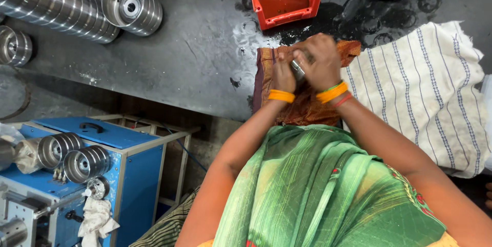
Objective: The person repeatedly picks up small metal cylindrical parts, rubs them with a cloth, and places them into a red container. The process is continuous and repetitive, with the person handling each part individually.
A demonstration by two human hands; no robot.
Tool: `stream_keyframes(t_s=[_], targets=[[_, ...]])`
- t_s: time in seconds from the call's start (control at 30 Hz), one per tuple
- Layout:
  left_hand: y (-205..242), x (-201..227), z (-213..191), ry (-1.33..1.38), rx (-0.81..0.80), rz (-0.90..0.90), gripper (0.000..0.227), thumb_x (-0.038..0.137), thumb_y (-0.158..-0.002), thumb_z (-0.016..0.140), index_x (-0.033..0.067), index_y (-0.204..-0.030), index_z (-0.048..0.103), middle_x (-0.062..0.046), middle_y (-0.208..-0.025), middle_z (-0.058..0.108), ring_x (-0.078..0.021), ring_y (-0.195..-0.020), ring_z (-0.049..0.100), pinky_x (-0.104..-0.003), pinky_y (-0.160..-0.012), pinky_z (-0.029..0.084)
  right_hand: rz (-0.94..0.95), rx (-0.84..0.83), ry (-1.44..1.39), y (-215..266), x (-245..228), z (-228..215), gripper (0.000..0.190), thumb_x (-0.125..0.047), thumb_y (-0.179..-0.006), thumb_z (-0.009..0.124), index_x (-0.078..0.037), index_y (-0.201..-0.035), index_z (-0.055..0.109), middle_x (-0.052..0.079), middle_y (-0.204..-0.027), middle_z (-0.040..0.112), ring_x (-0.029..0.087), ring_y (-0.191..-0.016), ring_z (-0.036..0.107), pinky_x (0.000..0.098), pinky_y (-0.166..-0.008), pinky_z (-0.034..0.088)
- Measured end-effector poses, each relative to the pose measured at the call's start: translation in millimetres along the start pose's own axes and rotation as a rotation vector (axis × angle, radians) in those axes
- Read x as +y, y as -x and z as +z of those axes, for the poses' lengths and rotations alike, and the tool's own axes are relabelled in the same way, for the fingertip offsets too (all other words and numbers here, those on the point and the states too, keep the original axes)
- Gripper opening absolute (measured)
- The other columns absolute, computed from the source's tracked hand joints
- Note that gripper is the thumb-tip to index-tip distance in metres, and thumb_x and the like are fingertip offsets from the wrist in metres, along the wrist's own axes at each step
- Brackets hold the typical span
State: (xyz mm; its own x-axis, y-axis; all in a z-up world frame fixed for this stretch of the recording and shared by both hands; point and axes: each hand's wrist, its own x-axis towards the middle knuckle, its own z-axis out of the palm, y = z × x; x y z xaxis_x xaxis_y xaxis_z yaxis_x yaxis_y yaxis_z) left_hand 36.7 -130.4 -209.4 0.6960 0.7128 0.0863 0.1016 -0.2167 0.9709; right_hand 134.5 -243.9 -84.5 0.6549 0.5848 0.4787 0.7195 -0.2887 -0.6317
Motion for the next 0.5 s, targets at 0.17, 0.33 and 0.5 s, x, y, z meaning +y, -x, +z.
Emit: stream_keyframes(t_s=[0.17,0.33,0.5], targets=[[-13.3,23.9,5.8,-0.092,-0.085,-0.022,0.067,0.05,-0.109,0.041,-0.0015,-0.074,0.064,-0.008,-0.06,0.058,-0.0178,-0.055,0.053,-0.039,-0.054,0.037,0.36,-0.055,-0.376,-24.1,33.8,2.0,0.022,-0.028,-0.096,0.067,-0.009,-0.104,0.075,0.007,-0.103,0.071,0.023,-0.101,0.067,0.0377,-0.096,0.052],[-30.1,30.7,-12.1,0.203,-0.109,-0.156,0.04,0.033,-0.104,0.075,-0.0019,-0.084,0.078,-0.004,-0.069,0.06,-0.0124,-0.066,0.045,-0.034,-0.058,0.031,0.94,-0.041,-0.828,-20.9,110.4,43.4,0.04,-0.044,-0.102,0.061,-0.007,-0.111,0.075,0.005,-0.105,0.073,0.02,-0.097,0.065,0.0347,-0.09,0.05],[-41.1,25.5,-1.0,0.917,0.392,-0.485,0.027,0.037,-0.096,0.063,0.0142,-0.11,0.069,-0.001,-0.101,0.072,-0.0147,-0.088,0.069,-0.034,-0.077,0.057,0.434,0.207,-0.404,39.9,58.5,45.9,0.05,-0.046,-0.112,0.043,-0.009,-0.129,0.072,0.009,-0.12,0.063,0.026,-0.113,0.059,0.0387,-0.101,0.044]])
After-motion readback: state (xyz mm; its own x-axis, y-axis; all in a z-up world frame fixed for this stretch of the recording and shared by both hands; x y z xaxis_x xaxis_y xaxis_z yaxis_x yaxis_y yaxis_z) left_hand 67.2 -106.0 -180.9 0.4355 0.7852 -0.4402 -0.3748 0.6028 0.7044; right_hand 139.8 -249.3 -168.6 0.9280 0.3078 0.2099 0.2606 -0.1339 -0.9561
